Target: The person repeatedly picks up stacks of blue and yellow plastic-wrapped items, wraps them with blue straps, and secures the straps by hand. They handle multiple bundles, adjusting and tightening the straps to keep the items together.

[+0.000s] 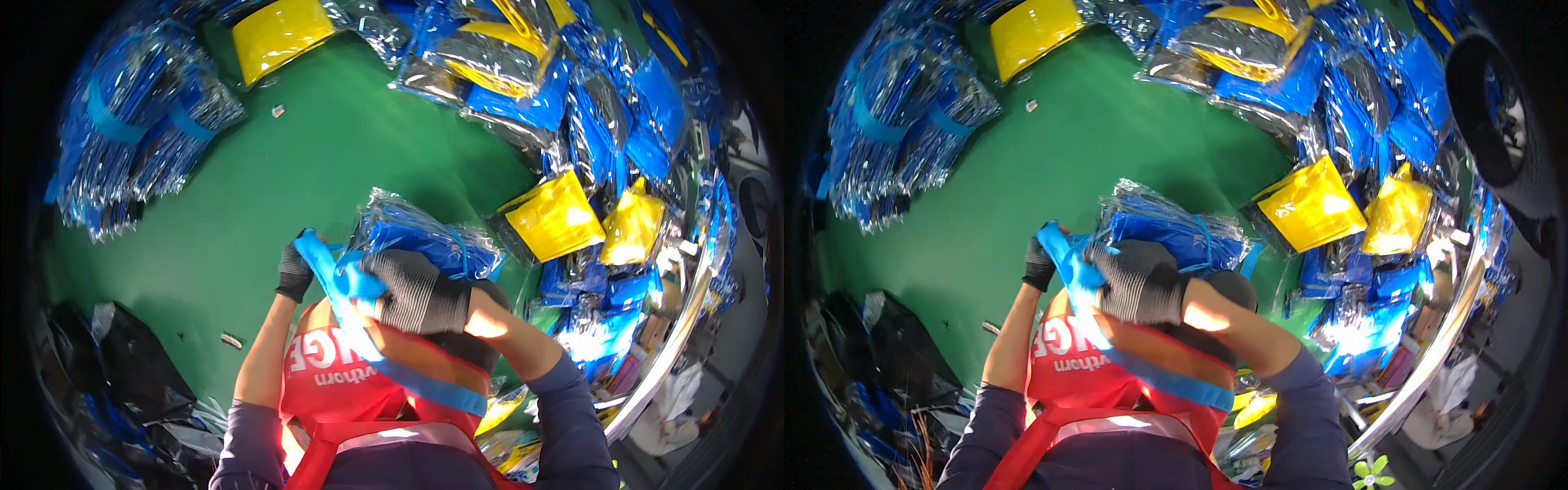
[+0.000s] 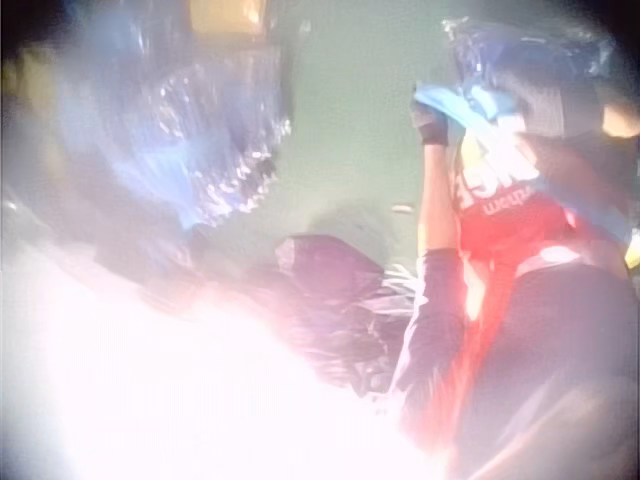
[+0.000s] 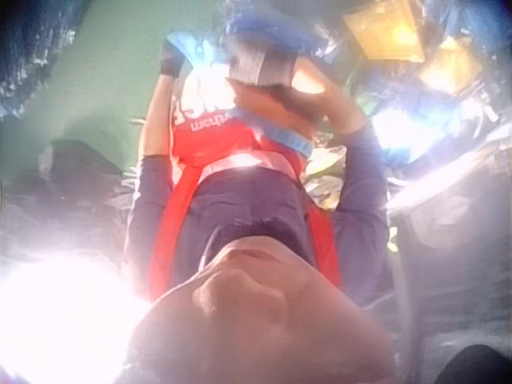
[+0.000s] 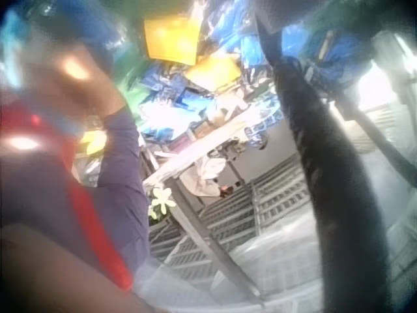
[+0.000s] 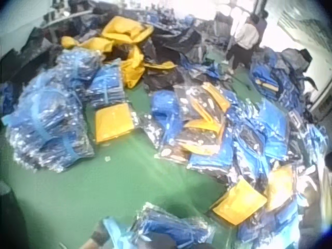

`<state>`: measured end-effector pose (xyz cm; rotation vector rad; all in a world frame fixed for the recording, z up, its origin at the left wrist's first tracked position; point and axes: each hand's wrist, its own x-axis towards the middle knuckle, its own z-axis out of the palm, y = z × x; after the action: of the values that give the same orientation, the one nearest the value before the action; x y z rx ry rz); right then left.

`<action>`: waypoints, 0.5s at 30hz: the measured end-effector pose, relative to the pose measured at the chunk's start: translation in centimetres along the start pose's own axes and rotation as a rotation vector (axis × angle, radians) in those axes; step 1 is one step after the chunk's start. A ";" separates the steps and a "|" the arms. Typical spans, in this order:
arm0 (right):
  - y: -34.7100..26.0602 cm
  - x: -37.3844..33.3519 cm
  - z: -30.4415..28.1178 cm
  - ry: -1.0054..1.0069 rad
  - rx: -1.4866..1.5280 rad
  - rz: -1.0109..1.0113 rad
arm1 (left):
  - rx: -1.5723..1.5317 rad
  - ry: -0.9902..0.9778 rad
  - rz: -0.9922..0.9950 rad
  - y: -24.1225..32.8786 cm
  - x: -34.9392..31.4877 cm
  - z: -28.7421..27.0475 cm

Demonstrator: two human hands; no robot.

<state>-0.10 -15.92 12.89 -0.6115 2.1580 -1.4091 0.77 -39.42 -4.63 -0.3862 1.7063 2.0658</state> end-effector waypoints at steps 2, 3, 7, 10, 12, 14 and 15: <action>1.2 3.1 1.0 0.007 0.113 -0.008 | -0.284 0.069 -0.111 0.4 -1.2 -0.8; 2.0 4.8 1.8 0.006 0.161 -0.034 | -0.172 0.204 0.032 0.6 -2.0 -0.9; 7.2 10.9 7.3 -0.067 0.045 0.310 | -0.428 0.552 0.088 -0.6 -3.3 -0.4; 12.3 12.2 11.4 -0.272 0.155 0.398 | -0.165 0.650 0.181 -1.6 -2.5 -0.9; 14.6 12.7 12.9 -0.060 -0.067 0.197 | 0.206 0.764 0.242 -1.3 -1.8 -0.9; 15.8 12.8 13.2 -0.013 -0.150 0.117 | 0.001 0.804 0.346 -0.1 -1.4 0.5; 15.9 12.8 13.1 -0.081 -0.178 0.142 | -0.022 0.808 0.289 0.8 -1.5 1.4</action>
<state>-3.67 -27.03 -8.35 -0.5573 2.2305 -1.1085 1.73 -38.39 -2.91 -1.1671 2.2846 2.2988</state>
